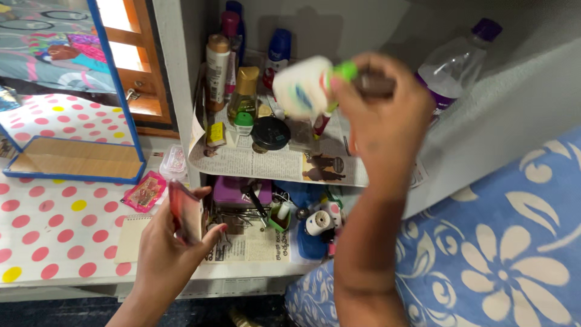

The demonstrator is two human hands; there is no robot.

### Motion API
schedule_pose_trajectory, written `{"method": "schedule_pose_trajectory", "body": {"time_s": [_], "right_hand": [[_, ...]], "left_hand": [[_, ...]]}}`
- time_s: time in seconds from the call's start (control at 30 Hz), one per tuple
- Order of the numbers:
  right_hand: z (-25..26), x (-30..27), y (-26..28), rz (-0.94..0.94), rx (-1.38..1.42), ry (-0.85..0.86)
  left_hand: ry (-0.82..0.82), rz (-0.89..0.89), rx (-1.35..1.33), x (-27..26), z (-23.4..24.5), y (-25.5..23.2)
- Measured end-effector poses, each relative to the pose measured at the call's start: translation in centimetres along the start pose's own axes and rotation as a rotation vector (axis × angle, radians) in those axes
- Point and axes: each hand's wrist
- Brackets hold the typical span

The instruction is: The person sorts and organizes various personal care items and small containers on a shelf and a table, moving items like lotion bottles and small boxes one by one.

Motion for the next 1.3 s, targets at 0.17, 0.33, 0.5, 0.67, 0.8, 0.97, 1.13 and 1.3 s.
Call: {"method": "schedule_pose_trajectory", "body": {"time_s": [0.17, 0.33, 0.5, 0.67, 0.8, 0.97, 1.13, 1.3], "right_hand": [[-5.8, 5.8, -3.2, 0.151, -0.232, -0.038], [-13.0, 9.9, -7.4, 0.223, -0.339, -0.001], [-17.4, 12.5, -11.2, 0.164, -0.388, 0.099], [-20.5, 13.9, -15.5, 0.019, -0.402, 0.178], [-22.1, 15.2, -19.6, 0.058, -0.398, 0.046], [-18.0, 14.4, -18.1, -0.073, 0.135, 0.240], [-12.7, 8.3, -8.1, 0.049, 0.736, 0.345], [-14.5, 5.1, -3.4, 0.051, 0.487, 0.415]], "left_hand": [[0.000, 0.136, 0.180, -0.7, 0.8, 0.7], [-0.007, 0.189, 0.206, -1.4, 2.4, 2.0], [-0.042, 0.256, 0.214, -2.1, 3.7, 3.8], [-0.052, 0.243, 0.113, -2.2, 4.8, 3.6], [-0.043, 0.302, -0.002, -2.1, 5.0, 3.9], [-0.033, 0.299, 0.007, -1.9, 4.7, 4.3], [-0.009, 0.354, 0.029, -1.6, 4.2, 4.3], [0.013, 0.324, -0.003, -1.5, 3.7, 4.3]]}}
Point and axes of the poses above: each hand's wrist, its own x-axis towards the middle knuckle, its own z-axis out of the back of the hand, y = z × x, and after that the axes turned 4 degrees about -z, right-handed
